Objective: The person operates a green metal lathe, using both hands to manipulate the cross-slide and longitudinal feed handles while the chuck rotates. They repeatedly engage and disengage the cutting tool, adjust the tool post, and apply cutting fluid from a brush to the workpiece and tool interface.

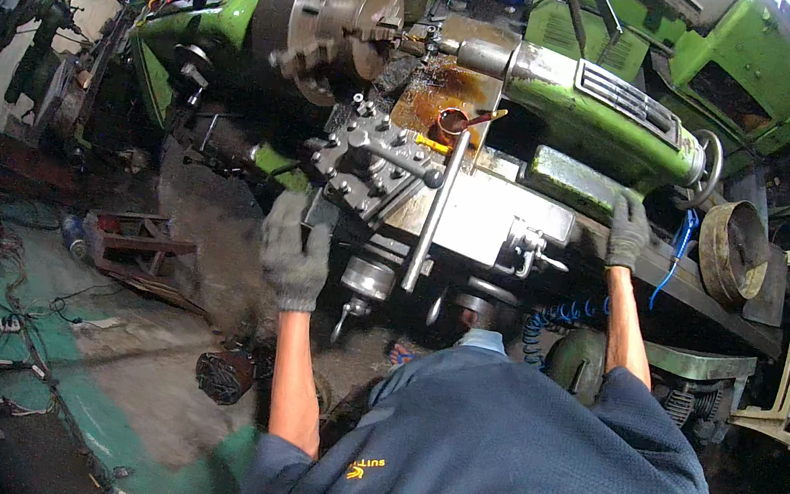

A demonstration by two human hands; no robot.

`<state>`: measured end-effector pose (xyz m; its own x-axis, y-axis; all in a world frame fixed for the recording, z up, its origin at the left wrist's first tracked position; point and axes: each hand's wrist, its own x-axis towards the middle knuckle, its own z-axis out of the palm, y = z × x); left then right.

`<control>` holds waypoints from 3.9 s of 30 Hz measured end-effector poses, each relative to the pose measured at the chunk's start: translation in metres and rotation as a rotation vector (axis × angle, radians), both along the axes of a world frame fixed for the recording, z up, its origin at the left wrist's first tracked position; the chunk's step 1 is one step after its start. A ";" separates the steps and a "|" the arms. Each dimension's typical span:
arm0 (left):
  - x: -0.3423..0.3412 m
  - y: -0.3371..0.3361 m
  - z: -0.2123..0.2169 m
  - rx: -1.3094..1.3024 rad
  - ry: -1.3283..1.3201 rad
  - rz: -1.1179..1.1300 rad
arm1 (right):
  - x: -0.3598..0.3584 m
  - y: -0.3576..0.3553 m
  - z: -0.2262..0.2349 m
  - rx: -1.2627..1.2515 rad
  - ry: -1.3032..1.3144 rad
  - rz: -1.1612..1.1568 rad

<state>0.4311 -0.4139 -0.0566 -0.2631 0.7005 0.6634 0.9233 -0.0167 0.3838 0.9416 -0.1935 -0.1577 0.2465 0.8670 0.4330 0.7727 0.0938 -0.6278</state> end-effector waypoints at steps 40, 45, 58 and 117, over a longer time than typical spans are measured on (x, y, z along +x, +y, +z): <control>-0.187 -0.389 -0.365 -0.902 -0.701 0.337 | -0.335 -0.069 0.155 0.032 -0.441 0.497; -0.263 -0.346 -0.262 -0.735 -1.077 0.448 | -0.324 -0.074 0.151 -0.273 -0.410 0.264; -0.292 -0.498 -0.286 -1.307 -1.147 0.748 | -0.306 -0.035 0.148 -0.411 -0.355 0.226; -0.464 -0.063 -0.293 -1.472 0.533 -0.699 | -0.398 -0.069 0.175 -0.395 -0.422 -0.263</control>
<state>-0.0326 -0.4767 -0.3495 0.3542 0.6310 -0.6902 0.9159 -0.3830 0.1198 0.5438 -0.2624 0.0171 0.3508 0.9150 0.1993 0.9270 -0.3092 -0.2124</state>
